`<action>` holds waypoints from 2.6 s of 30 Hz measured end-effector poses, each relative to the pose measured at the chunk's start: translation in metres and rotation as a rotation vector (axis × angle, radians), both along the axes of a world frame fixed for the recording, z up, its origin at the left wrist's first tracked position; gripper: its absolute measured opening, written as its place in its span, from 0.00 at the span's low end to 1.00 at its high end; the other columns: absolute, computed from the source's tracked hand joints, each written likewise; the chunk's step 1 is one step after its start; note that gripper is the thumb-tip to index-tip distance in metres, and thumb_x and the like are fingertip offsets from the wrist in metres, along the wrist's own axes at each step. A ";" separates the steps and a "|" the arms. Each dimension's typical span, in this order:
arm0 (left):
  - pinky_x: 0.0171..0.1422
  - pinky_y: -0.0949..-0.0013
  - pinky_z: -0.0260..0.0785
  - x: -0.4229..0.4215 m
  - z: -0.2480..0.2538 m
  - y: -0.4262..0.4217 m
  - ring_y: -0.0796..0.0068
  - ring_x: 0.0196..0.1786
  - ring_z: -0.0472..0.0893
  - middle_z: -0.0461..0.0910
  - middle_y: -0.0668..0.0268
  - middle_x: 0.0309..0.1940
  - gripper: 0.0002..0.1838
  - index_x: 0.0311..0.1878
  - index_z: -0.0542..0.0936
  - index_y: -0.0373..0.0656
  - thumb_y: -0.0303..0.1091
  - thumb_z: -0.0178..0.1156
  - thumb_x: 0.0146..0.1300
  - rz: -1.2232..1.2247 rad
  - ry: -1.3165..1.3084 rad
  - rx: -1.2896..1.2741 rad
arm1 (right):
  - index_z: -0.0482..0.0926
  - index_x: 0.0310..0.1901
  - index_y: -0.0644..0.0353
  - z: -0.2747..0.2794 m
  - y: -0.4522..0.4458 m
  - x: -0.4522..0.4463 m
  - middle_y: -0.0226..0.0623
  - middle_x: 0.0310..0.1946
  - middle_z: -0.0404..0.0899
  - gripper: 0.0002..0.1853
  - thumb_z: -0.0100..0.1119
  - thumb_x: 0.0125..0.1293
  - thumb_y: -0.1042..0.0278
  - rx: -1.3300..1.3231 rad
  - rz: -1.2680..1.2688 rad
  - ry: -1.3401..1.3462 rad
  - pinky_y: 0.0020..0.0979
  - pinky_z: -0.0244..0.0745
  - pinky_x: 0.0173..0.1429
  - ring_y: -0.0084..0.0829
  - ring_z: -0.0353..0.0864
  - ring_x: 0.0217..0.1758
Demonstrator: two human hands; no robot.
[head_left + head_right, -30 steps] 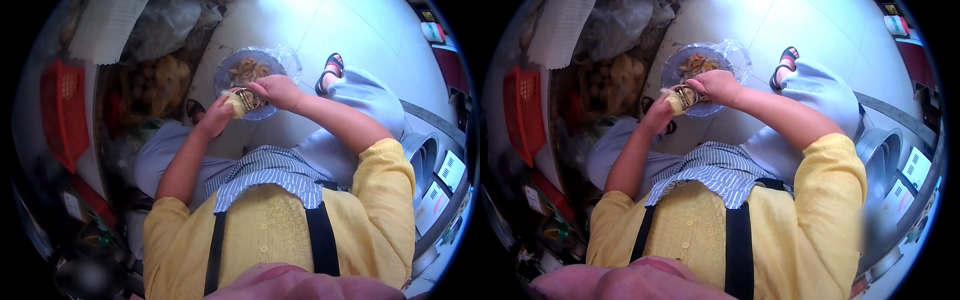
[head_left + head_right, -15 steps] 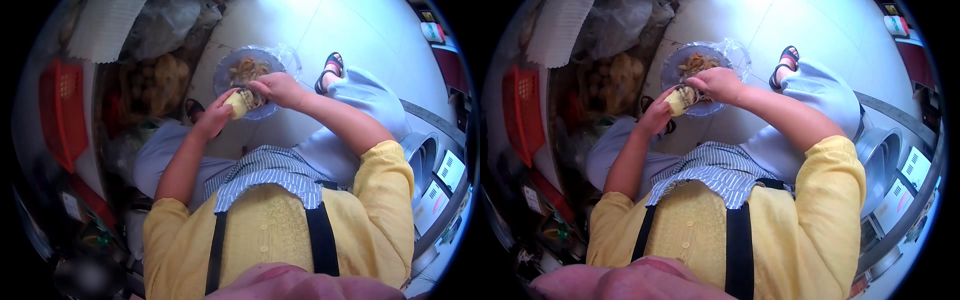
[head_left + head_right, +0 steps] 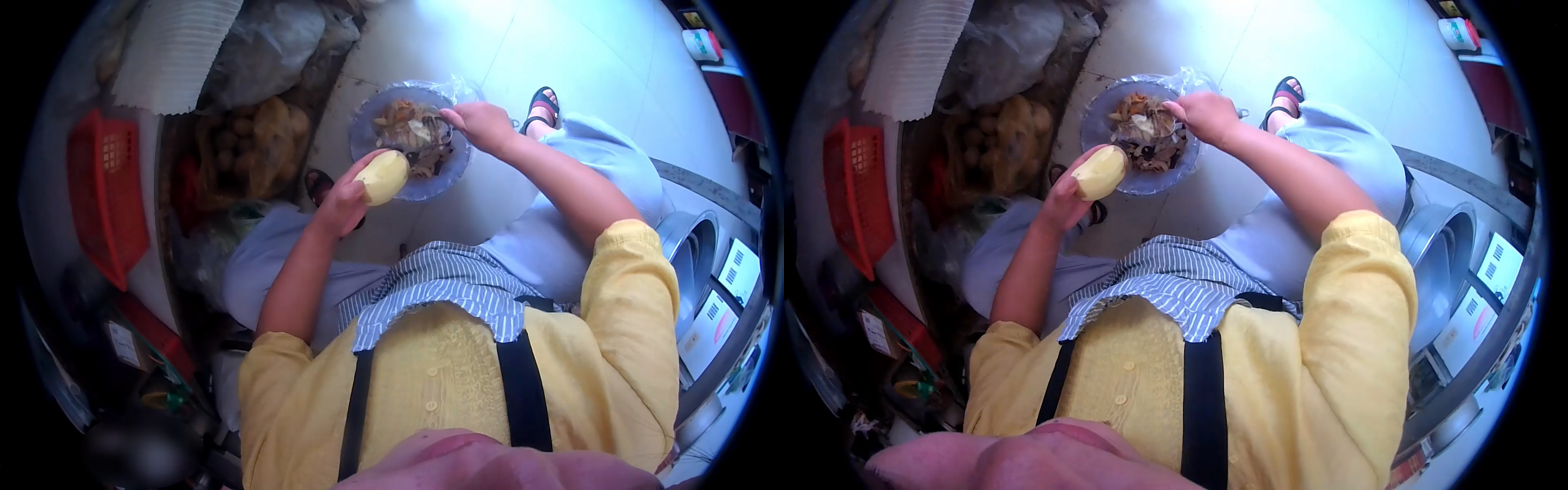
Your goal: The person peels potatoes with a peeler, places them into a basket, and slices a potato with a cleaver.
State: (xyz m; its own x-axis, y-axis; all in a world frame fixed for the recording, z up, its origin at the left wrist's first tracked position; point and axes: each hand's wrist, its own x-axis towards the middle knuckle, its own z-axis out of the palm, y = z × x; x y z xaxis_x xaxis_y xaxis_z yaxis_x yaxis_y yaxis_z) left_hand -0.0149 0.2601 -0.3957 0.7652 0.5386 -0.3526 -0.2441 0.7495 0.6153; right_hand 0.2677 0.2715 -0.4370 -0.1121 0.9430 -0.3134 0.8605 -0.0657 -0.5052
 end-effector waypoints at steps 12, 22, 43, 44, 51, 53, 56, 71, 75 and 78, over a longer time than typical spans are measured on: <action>0.69 0.64 0.56 0.002 -0.007 -0.002 0.66 0.64 0.66 0.66 0.59 0.62 0.29 0.66 0.59 0.38 0.41 0.51 0.65 0.086 -0.073 -0.322 | 0.76 0.26 0.63 0.016 -0.007 -0.031 0.49 0.23 0.76 0.25 0.45 0.68 0.47 -0.071 -0.009 0.340 0.41 0.69 0.37 0.49 0.74 0.28; 0.59 0.67 0.67 0.005 -0.002 0.005 0.72 0.54 0.74 0.71 0.63 0.55 0.28 0.65 0.61 0.40 0.40 0.51 0.64 -0.103 0.079 -0.172 | 0.79 0.29 0.59 0.021 0.000 -0.027 0.48 0.27 0.78 0.26 0.42 0.67 0.44 -0.061 0.006 0.305 0.44 0.71 0.40 0.50 0.77 0.34; 0.57 0.73 0.65 0.008 0.002 0.004 0.78 0.53 0.72 0.72 0.68 0.52 0.38 0.64 0.64 0.39 0.30 0.68 0.48 -0.354 0.522 0.119 | 0.76 0.25 0.55 0.031 -0.012 -0.049 0.41 0.23 0.78 0.24 0.45 0.65 0.43 0.186 0.362 0.055 0.42 0.73 0.33 0.45 0.78 0.29; 0.57 0.73 0.65 0.008 0.001 0.003 0.78 0.53 0.72 0.72 0.68 0.52 0.38 0.64 0.64 0.39 0.30 0.68 0.48 -0.360 0.524 0.113 | 0.77 0.25 0.55 0.017 -0.007 -0.043 0.41 0.22 0.78 0.24 0.45 0.65 0.43 0.190 0.303 0.060 0.42 0.73 0.32 0.44 0.79 0.28; 0.55 0.72 0.66 0.004 -0.001 0.009 0.76 0.51 0.74 0.74 0.65 0.50 0.36 0.63 0.65 0.39 0.33 0.67 0.49 -0.298 0.602 0.279 | 0.80 0.28 0.54 0.021 0.013 -0.026 0.42 0.26 0.79 0.26 0.41 0.66 0.41 -0.011 0.144 -0.017 0.43 0.73 0.38 0.44 0.80 0.34; 0.55 0.71 0.66 0.003 -0.009 0.005 0.74 0.51 0.74 0.75 0.62 0.49 0.36 0.62 0.66 0.38 0.35 0.67 0.48 -0.342 0.663 0.378 | 0.81 0.30 0.54 0.021 0.004 -0.039 0.44 0.28 0.80 0.26 0.41 0.66 0.41 -0.081 0.161 0.157 0.42 0.73 0.40 0.46 0.79 0.36; 0.56 0.70 0.66 0.008 -0.010 0.001 0.73 0.51 0.74 0.75 0.61 0.50 0.37 0.62 0.66 0.38 0.36 0.68 0.47 -0.315 0.704 0.448 | 0.81 0.32 0.54 0.010 0.003 -0.041 0.44 0.29 0.80 0.25 0.41 0.66 0.42 -0.094 0.154 0.191 0.42 0.73 0.40 0.46 0.79 0.36; 0.61 0.59 0.64 0.015 0.014 0.000 0.51 0.56 0.72 0.73 0.52 0.52 0.41 0.64 0.60 0.41 0.35 0.67 0.46 -0.240 0.895 0.964 | 0.82 0.32 0.54 0.007 0.018 -0.022 0.45 0.30 0.79 0.26 0.41 0.66 0.42 -0.088 0.157 0.064 0.43 0.72 0.41 0.47 0.78 0.36; 0.58 0.65 0.65 0.014 0.009 -0.008 0.61 0.54 0.74 0.73 0.56 0.51 0.43 0.66 0.57 0.43 0.30 0.68 0.46 -0.220 0.984 1.116 | 0.81 0.33 0.55 0.014 0.009 -0.038 0.45 0.28 0.79 0.26 0.42 0.66 0.42 -0.152 0.175 0.207 0.43 0.72 0.42 0.49 0.78 0.35; 0.59 0.67 0.65 0.012 0.006 -0.004 0.66 0.54 0.73 0.72 0.59 0.51 0.43 0.65 0.57 0.43 0.27 0.69 0.46 -0.136 0.824 1.010 | 0.81 0.32 0.57 0.014 0.020 -0.022 0.46 0.28 0.79 0.26 0.42 0.66 0.42 -0.129 0.210 0.105 0.43 0.72 0.42 0.48 0.78 0.35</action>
State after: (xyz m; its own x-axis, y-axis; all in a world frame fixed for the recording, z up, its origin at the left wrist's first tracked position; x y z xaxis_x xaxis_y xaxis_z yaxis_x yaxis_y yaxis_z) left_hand -0.0025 0.2562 -0.3897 0.5896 0.7747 -0.2287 0.5115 -0.1390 0.8480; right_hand 0.2453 0.2913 -0.4232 -0.3391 0.8488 -0.4056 0.8052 0.0389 -0.5918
